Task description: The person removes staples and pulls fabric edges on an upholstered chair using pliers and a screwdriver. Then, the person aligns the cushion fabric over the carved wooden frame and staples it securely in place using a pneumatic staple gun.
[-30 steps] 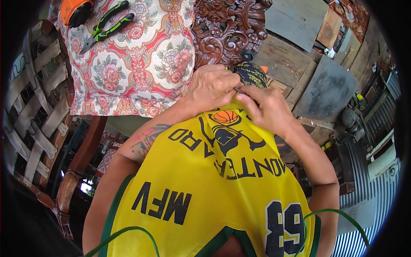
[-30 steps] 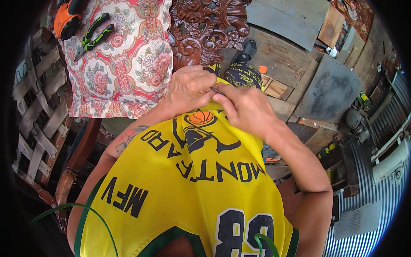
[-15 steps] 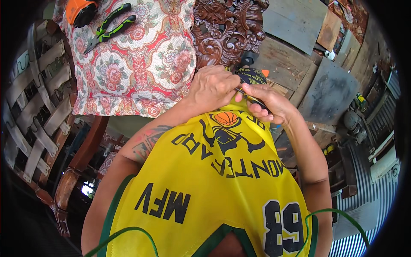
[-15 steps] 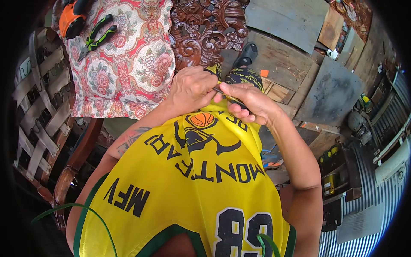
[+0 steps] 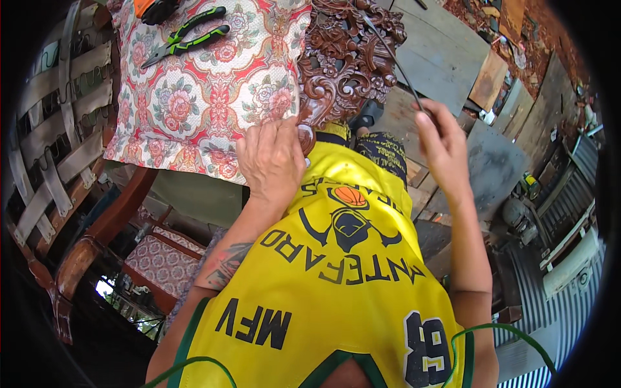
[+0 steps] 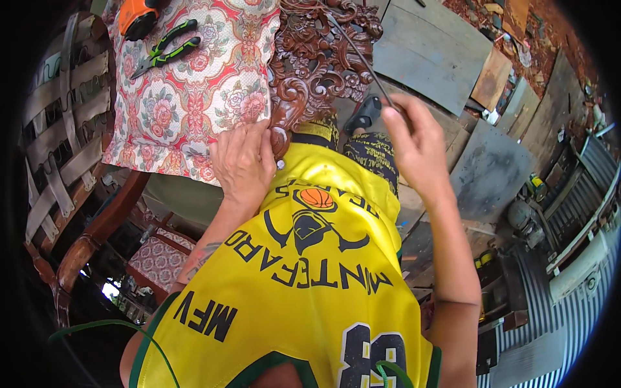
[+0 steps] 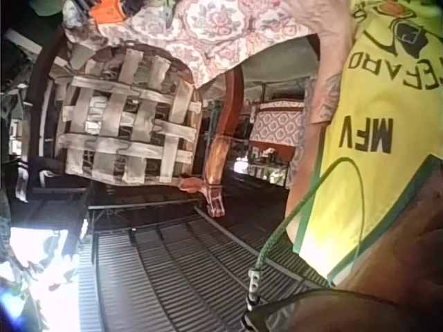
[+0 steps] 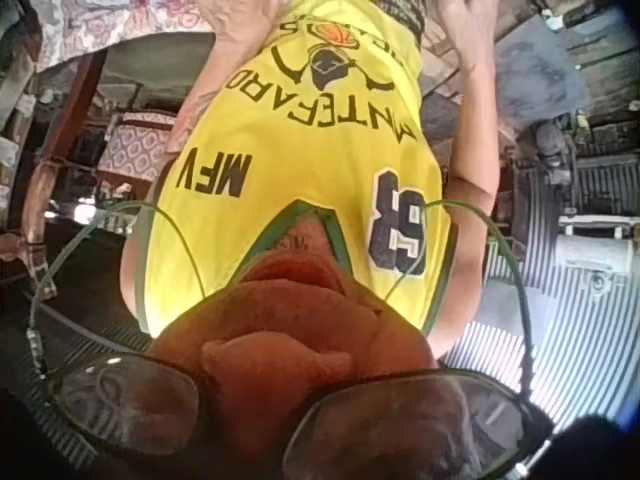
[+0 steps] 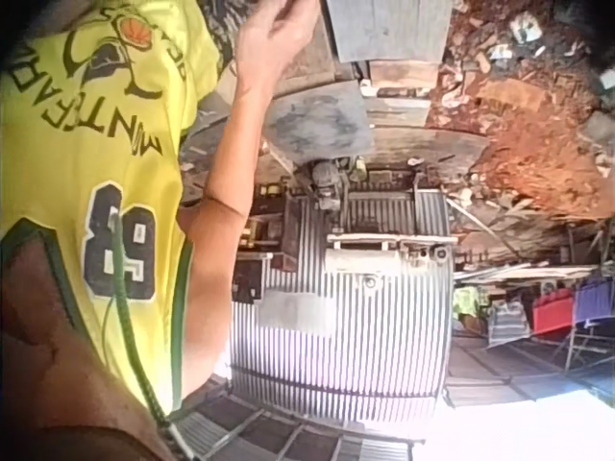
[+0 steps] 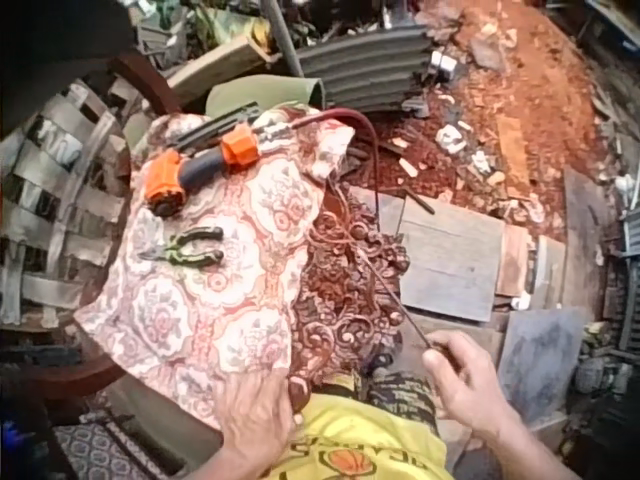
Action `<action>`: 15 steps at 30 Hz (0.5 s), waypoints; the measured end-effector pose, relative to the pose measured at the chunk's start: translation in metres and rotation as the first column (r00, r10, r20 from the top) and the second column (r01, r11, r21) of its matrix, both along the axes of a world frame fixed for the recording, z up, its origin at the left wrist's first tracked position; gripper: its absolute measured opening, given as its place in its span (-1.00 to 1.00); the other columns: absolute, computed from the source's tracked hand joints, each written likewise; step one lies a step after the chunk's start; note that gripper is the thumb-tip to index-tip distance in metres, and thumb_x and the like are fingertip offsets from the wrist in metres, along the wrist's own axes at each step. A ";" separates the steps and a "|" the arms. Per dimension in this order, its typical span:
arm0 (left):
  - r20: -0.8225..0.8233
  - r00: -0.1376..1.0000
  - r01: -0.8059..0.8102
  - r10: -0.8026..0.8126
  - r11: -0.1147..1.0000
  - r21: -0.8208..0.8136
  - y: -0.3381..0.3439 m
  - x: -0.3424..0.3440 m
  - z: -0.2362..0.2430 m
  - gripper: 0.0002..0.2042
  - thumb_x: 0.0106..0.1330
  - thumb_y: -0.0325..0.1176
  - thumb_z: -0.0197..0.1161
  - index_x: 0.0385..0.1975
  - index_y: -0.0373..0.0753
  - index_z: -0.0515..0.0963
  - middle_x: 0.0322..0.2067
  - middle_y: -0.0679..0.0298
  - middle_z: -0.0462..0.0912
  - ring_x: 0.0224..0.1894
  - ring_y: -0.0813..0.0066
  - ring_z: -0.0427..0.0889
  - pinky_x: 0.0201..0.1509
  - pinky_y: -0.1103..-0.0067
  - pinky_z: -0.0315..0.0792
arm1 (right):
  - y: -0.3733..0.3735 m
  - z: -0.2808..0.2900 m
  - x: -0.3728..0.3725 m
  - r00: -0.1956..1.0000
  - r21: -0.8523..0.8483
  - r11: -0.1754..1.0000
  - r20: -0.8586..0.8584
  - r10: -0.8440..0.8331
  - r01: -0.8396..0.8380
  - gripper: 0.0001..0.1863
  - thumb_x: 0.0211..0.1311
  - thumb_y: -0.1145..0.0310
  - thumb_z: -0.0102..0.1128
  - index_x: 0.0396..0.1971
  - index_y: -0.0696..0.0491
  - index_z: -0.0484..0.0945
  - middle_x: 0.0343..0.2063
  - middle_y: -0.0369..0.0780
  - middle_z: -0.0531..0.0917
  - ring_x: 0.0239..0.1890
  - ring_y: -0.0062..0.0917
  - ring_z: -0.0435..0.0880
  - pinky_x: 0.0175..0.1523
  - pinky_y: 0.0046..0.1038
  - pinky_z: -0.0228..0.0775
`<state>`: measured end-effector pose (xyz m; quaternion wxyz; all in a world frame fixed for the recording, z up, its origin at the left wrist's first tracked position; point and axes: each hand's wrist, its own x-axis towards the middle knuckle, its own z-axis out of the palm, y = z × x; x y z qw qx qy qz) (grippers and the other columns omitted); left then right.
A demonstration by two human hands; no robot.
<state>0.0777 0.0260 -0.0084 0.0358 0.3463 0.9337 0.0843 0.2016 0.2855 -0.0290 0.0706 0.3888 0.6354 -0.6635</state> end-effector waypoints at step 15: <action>-0.076 0.985 -0.154 0.154 0.988 0.011 0.008 0.025 -0.015 -0.80 0.28 -0.46 0.37 -0.11 -0.15 0.69 -0.23 0.28 0.70 -0.16 0.25 0.64 -0.03 0.33 0.38 | -0.020 -0.048 -0.128 0.910 0.678 0.720 -0.378 0.169 0.148 -0.75 0.30 0.35 0.38 -0.11 0.18 0.69 -0.31 -0.01 0.69 -0.21 -0.06 0.68 -0.07 -0.16 0.53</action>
